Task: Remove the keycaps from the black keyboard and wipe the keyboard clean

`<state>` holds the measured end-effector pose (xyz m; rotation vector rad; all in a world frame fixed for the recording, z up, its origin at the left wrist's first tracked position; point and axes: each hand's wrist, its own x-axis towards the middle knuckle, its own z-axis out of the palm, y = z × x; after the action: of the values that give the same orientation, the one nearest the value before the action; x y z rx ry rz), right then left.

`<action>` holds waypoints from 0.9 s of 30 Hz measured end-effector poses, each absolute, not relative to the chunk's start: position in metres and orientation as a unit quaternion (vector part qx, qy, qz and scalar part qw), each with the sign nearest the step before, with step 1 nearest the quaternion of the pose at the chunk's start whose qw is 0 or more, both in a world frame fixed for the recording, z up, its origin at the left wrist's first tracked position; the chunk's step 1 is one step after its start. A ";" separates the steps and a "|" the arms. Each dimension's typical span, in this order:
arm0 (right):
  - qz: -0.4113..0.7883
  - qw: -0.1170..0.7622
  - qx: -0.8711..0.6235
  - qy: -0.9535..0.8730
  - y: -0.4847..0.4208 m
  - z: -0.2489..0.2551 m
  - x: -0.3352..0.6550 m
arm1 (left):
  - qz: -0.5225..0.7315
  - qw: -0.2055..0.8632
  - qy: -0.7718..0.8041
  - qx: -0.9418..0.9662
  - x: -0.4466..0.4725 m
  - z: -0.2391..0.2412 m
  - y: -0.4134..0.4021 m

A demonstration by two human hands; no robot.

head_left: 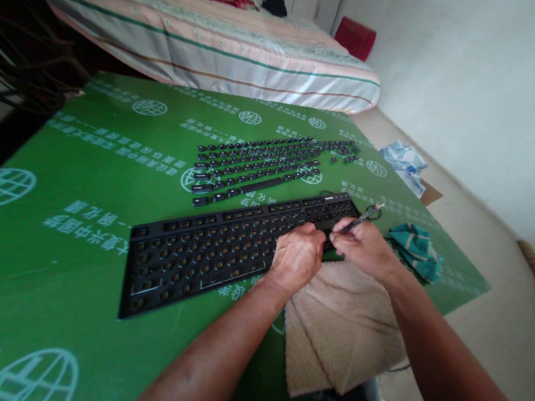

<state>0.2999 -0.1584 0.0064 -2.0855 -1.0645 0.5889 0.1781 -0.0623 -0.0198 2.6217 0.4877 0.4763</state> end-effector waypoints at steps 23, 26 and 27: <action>0.244 0.335 -0.804 -0.425 -0.156 -0.001 0.299 | 0.186 0.256 0.160 0.935 0.178 -0.025 -0.060; 0.245 0.333 -0.801 -0.432 -0.157 0.000 0.298 | 0.193 0.288 0.146 0.927 0.177 -0.024 -0.058; 0.242 0.330 -0.802 -0.434 -0.157 0.000 0.298 | 0.192 0.288 0.147 0.927 0.177 -0.024 -0.058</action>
<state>0.2977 -0.1571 0.0005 -2.0990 -1.1362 0.6342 0.1775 -0.0585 -0.0240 2.4751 0.3914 0.5138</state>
